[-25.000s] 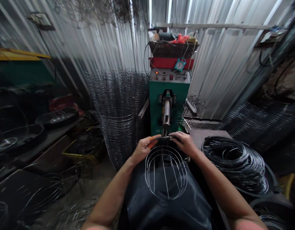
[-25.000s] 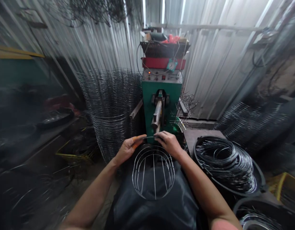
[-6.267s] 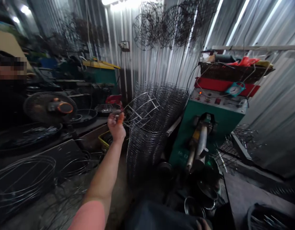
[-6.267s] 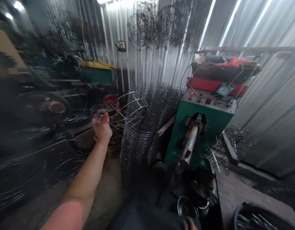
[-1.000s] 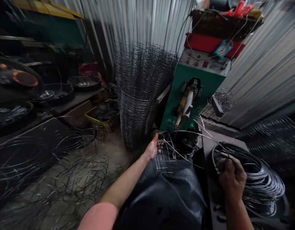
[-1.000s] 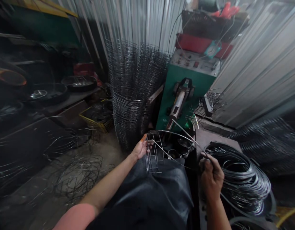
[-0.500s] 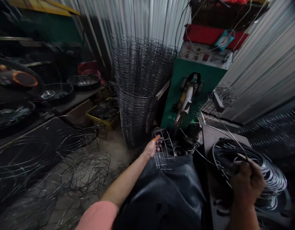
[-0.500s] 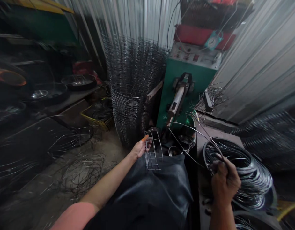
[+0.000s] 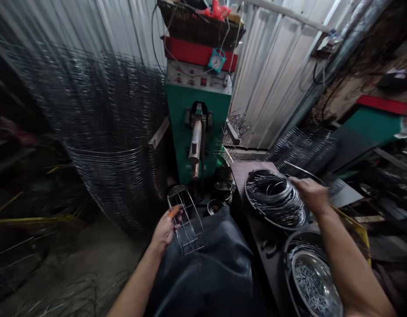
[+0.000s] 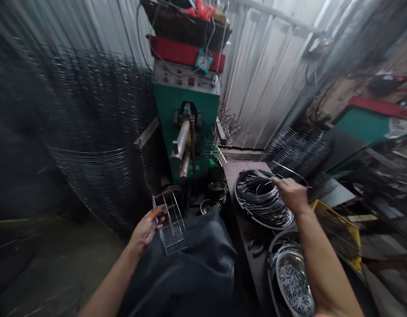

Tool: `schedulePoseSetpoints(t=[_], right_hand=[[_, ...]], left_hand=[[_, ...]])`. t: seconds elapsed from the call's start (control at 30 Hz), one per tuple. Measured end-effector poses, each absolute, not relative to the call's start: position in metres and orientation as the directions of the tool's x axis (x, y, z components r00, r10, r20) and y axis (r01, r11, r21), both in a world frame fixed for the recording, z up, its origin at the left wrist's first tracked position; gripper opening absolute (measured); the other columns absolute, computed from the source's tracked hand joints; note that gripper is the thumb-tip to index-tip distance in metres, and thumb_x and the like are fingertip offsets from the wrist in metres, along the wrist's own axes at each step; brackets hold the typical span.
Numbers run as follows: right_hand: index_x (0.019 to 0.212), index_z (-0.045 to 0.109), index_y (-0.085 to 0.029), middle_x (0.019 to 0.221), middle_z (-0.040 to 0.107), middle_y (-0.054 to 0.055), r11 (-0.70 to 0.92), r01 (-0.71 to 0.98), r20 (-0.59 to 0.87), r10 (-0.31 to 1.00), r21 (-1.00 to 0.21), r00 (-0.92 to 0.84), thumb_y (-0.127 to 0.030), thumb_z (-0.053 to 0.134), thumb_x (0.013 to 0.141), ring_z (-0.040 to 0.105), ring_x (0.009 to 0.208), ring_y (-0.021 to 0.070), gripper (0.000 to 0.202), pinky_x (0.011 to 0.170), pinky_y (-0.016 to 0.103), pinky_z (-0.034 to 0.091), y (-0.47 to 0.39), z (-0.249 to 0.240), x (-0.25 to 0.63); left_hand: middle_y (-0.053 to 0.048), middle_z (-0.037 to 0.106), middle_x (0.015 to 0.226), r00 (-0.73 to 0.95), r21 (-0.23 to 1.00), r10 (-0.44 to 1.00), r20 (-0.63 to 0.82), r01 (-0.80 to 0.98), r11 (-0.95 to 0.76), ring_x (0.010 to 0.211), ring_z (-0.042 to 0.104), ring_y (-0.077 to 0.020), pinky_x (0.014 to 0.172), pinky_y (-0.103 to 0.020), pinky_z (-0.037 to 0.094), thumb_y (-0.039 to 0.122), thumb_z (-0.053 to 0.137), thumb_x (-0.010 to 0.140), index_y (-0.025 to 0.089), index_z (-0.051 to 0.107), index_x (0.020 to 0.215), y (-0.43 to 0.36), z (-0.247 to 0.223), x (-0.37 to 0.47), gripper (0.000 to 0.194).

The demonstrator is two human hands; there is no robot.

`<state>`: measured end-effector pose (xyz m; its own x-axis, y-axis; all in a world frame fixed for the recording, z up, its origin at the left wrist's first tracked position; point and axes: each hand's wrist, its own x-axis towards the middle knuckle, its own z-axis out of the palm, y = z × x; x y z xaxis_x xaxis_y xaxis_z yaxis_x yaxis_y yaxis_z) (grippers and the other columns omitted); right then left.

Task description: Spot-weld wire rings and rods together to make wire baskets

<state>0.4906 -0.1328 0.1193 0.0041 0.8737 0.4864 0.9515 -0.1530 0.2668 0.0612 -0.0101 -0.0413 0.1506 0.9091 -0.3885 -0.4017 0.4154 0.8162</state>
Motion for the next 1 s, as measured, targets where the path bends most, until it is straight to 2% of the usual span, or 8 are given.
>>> schedulePoseSetpoints(t=[0.1,0.2,0.37,0.5,0.57,0.67,0.83,1.0], right_hand=[[0.105,0.066,-0.020,0.091,0.067,0.010,-0.008,0.929,0.153,0.987,0.370,-0.053,-0.007,0.041,0.082,0.058,0.084,0.0208,0.036,0.062,0.027,0.041,-0.119,0.070,0.498],[0.107,0.065,-0.021,0.108,0.063,0.013,0.004,0.924,0.070,0.997,0.382,-0.033,-0.007,0.042,0.082,0.055,0.095,0.0220,0.037,0.068,0.027,0.042,-0.118,0.038,0.500],[0.112,0.062,-0.024,0.090,0.067,0.008,-0.104,0.896,0.114,0.992,0.431,0.061,-0.011,0.045,0.084,0.056,0.076,0.0178,0.036,0.060,0.025,0.037,-0.137,0.058,0.511],[0.114,0.062,-0.024,0.070,0.063,0.006,-0.382,0.790,0.442,0.883,0.479,0.159,-0.014,0.046,0.085,0.050,0.056,0.0151,0.035,0.047,0.027,0.024,-0.161,0.119,0.503],[0.111,0.064,-0.021,0.072,0.064,0.007,-0.442,0.796,0.618,0.778,0.414,0.111,-0.020,0.047,0.087,0.051,0.058,0.0161,0.030,0.047,0.028,0.025,-0.168,0.150,0.485],[0.108,0.063,-0.015,0.088,0.066,0.012,-0.262,0.925,0.713,0.701,0.276,-0.014,-0.025,0.042,0.088,0.058,0.073,0.0211,0.030,0.058,0.030,0.038,-0.165,0.181,0.447],[0.105,0.061,-0.021,0.091,0.066,0.007,0.237,0.960,0.588,0.802,-0.150,-0.107,-0.032,0.046,0.088,0.062,0.078,0.0205,0.025,0.069,0.031,0.047,-0.112,0.168,0.393],[0.099,0.063,-0.023,0.089,0.066,0.004,0.435,0.818,0.479,0.847,-0.377,-0.230,-0.031,0.047,0.087,0.062,0.079,0.0181,0.022,0.071,0.029,0.049,-0.035,0.112,0.359]], left_hand=[[-0.001,0.057,0.074,0.139,0.822,0.906,-0.401,-0.383,0.422,0.053,0.048,-0.0072,0.040,-0.016,0.025,0.034,0.074,0.049,0.014,0.064,0.087,-0.014,-0.039,0.061,0.044],[-0.002,0.058,0.076,0.126,0.831,0.908,-0.400,-0.369,0.417,0.055,0.050,-0.0082,0.042,-0.017,0.030,0.031,0.073,0.048,0.015,0.063,0.089,-0.018,-0.038,0.059,0.045],[-0.003,0.060,0.084,0.089,0.885,0.942,-0.322,-0.326,0.333,0.065,0.055,-0.0113,0.051,-0.020,0.040,0.032,0.077,0.047,0.016,0.061,0.092,-0.025,-0.039,0.060,0.050],[-0.002,0.060,0.079,0.050,0.887,0.938,-0.343,-0.313,0.340,0.070,0.058,-0.0149,0.054,-0.022,0.042,0.038,0.078,0.046,0.016,0.059,0.087,-0.027,-0.039,0.068,0.050],[-0.001,0.060,0.075,0.051,0.873,0.930,-0.365,-0.328,0.361,0.068,0.058,-0.0151,0.052,-0.022,0.041,0.040,0.079,0.045,0.016,0.058,0.084,-0.027,-0.037,0.072,0.050],[-0.001,0.059,0.074,0.039,0.872,0.933,-0.359,-0.342,0.350,0.064,0.055,-0.0127,0.049,-0.021,0.039,0.040,0.078,0.045,0.015,0.058,0.082,-0.027,-0.035,0.077,0.049],[0.002,0.052,0.067,0.035,0.874,0.931,-0.364,-0.333,0.354,0.059,0.048,-0.0087,0.044,-0.017,0.032,0.043,0.078,0.045,0.015,0.057,0.078,-0.021,-0.027,0.079,0.048],[0.003,0.050,0.066,0.111,0.898,0.947,-0.302,-0.300,0.322,0.059,0.046,-0.0078,0.046,-0.016,0.032,0.045,0.076,0.050,0.016,0.056,0.075,0.002,-0.007,0.066,0.043]])
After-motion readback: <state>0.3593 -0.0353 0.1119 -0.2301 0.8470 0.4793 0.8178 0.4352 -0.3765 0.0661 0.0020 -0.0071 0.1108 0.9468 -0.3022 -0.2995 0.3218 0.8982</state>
